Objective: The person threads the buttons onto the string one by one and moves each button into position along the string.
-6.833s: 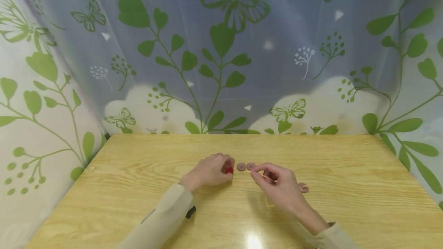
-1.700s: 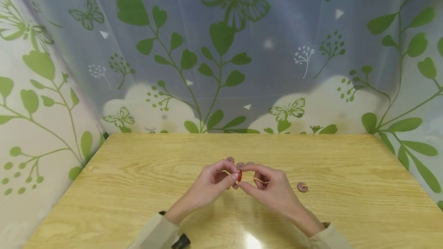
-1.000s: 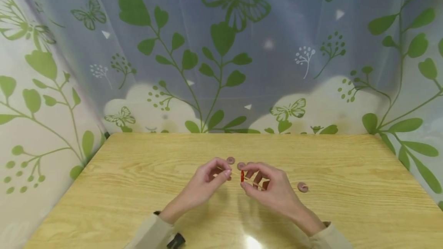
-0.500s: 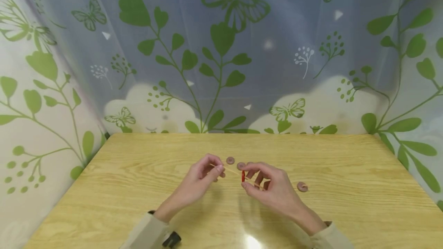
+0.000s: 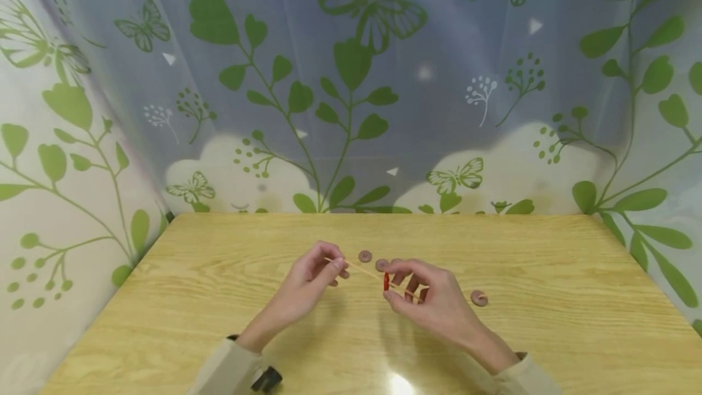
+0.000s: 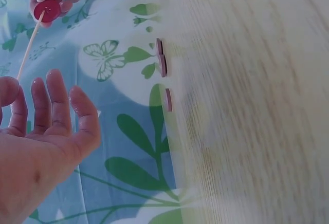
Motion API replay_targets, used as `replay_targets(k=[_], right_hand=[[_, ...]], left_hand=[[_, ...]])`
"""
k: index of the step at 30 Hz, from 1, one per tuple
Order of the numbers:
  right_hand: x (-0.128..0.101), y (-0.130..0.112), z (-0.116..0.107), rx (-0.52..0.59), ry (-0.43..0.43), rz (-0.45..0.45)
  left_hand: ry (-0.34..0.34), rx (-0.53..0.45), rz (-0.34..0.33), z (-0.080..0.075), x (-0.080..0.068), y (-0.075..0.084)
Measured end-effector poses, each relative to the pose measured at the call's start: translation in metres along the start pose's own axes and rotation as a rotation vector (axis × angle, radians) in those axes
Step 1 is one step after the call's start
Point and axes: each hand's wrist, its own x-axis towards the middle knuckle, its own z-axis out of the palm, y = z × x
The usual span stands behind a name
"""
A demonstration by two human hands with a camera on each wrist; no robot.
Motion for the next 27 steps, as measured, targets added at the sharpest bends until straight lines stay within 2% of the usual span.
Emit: replay_targets(k=[27], right_hand=[[0.001, 0.009, -0.004, -0.088, -0.036, -0.038]], left_hand=[[0.026, -0.01, 0.015, -0.012, 0.001, 0.002]])
